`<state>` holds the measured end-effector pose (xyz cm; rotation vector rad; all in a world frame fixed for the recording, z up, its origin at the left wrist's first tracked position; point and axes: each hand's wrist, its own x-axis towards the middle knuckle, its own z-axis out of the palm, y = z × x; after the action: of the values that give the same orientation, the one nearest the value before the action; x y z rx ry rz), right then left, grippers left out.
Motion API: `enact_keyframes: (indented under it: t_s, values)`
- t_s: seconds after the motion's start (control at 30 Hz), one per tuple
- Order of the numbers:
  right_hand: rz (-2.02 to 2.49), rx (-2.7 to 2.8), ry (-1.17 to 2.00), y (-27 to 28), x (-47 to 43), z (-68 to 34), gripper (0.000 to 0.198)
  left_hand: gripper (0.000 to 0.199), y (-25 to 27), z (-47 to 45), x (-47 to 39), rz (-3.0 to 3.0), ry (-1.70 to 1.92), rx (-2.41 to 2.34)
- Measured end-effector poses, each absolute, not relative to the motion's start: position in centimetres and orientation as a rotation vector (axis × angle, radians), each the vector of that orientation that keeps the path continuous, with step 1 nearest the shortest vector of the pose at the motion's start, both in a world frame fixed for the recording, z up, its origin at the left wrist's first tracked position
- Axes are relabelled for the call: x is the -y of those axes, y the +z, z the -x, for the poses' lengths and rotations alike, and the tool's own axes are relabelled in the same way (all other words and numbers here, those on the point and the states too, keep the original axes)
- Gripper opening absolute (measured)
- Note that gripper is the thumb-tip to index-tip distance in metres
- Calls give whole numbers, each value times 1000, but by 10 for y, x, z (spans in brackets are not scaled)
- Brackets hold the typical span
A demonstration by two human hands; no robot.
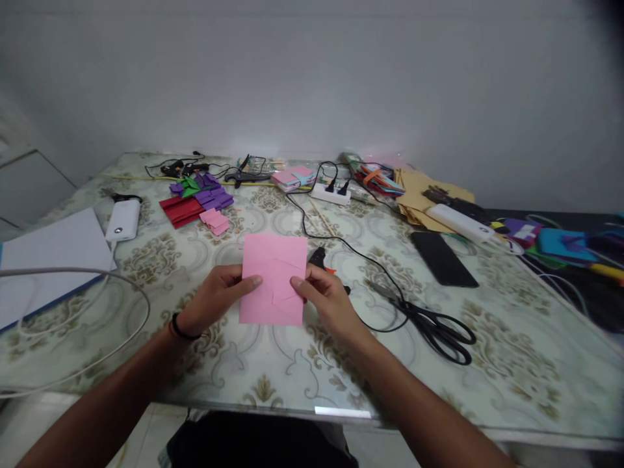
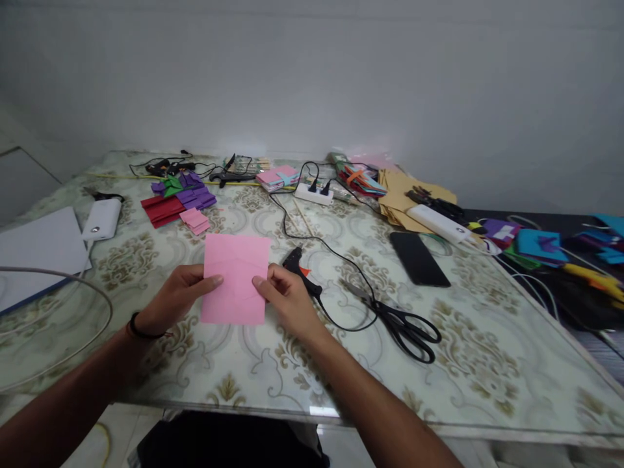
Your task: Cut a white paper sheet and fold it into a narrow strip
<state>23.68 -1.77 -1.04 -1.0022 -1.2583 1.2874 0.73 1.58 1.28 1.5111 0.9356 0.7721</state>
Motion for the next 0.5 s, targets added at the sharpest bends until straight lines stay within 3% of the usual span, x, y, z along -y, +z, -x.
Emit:
enact_keyframes:
  t_s: [0.17,0.5]
  values:
    - [997,1248,1341,-11,19,-236,31,39,13,-8,-16,-1555,763,-942]
    - [1011,1194,1333,-13,18,-235,33,45,10,-7,-20,-1602,921,-995]
